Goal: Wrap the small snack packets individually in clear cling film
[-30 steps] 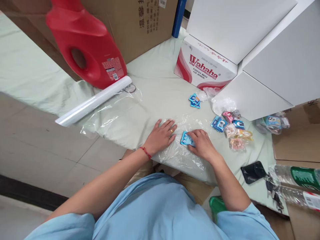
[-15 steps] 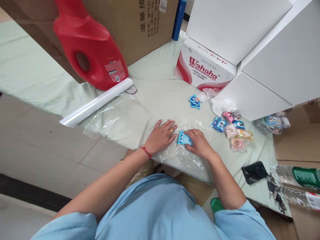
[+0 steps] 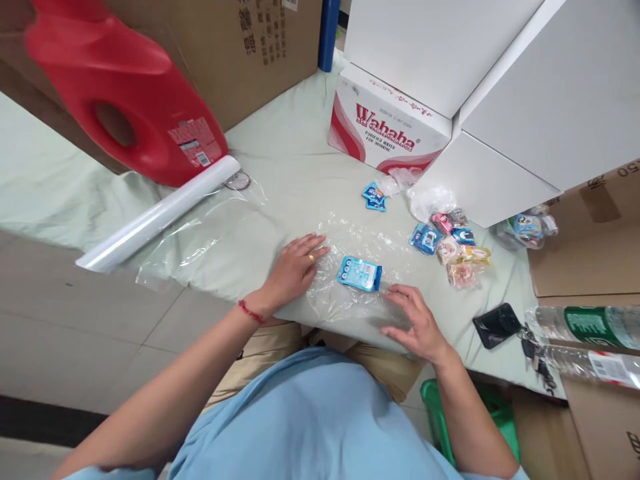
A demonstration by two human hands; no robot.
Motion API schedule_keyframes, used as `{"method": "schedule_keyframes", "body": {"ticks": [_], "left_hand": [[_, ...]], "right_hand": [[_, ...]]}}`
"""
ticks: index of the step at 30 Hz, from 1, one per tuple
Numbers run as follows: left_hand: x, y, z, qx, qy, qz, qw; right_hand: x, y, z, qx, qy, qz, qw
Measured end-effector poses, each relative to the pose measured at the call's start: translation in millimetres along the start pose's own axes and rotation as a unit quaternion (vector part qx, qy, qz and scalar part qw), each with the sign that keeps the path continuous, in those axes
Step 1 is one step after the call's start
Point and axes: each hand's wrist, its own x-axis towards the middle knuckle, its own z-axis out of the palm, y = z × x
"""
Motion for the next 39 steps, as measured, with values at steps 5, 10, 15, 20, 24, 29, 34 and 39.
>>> {"method": "schedule_keyframes", "body": {"ticks": [5,10,15,20,24,29,34,39], "left_hand": [[-22.2,-8.3,-9.2,0.024,0.006,-0.005,1.0],[-40.6,5.8,-16.3,0.004,0.003,0.058,0.998],[-28.5,33.3,-5.8,-0.043,0.026,0.019,0.999],[2.9,38.6,9.3,-0.037,0.044,-0.105,0.993],[4.2,26.6,12.1,-0.013,0.089,-0.157,0.983],[-21.3,29.9,4.8,0.064,0.24,-0.199,0.948],[-36.2,71.0,6.0,0.081,0.191,-0.028,0.978],[-9.8,98.3,28.4,0.05,0.028,0.054,0.997]], "right_hand": [[-28.3,-5.3,23.4,-0.061,0.043,0.029,0.997],[-8.5,-1.9,19.0,-0.052,0.093,0.014,0.994],[33.5,6.9,-5.9,-0.01,0.052,-0.005,0.999],[69.9,22.6,-20.9,0.019,-0.029,0.048,0.998],[78.7,48.2,-14.2,0.024,-0.024,0.15,0.988],[69.5,69.9,4.8,0.02,-0.009,0.266,0.964],[71.7,71.5,-1.1,-0.072,-0.002,0.238,0.969],[113.7,77.1,-13.9,-0.145,0.011,0.146,0.978]]}}
